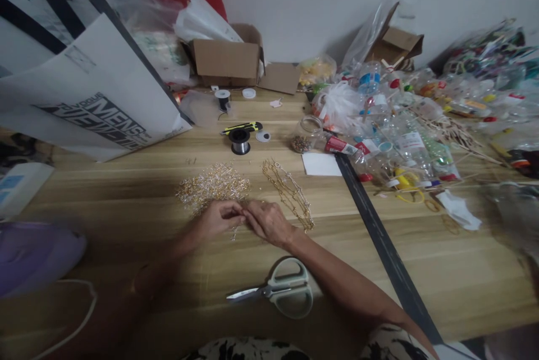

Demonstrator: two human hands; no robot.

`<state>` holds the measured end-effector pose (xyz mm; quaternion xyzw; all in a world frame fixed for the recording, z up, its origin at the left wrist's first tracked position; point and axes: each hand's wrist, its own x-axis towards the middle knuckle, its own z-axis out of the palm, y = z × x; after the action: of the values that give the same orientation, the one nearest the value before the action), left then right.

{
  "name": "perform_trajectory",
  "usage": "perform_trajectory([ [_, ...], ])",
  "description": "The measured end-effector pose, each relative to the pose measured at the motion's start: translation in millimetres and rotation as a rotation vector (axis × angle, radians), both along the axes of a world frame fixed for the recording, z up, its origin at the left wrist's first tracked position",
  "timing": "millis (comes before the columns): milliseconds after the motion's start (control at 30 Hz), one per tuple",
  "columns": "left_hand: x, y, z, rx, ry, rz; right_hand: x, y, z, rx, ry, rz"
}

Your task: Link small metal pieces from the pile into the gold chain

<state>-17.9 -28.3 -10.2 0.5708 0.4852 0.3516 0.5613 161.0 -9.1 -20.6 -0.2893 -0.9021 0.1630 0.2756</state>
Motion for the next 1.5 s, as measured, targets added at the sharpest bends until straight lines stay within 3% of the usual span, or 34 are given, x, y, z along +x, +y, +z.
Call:
perform_trajectory([
  [233,-5,1,7.9,-0.132,-0.125,-0.026,-2,1,8.5,-0.398,0.237,-0.019],
  [433,-6,3,8.9,-0.136,-0.133,-0.024,-1,0,11.4,-0.624,0.298,-0.027],
  [833,-4,1,8.7,-0.049,-0.133,0.0,-3,1,6.2,-0.592,0.3,-0.02],
  [1500,-5,5,12.1,-0.119,-0.221,0.01,-4,2,17.5,-0.969,0.487,-0.014],
])
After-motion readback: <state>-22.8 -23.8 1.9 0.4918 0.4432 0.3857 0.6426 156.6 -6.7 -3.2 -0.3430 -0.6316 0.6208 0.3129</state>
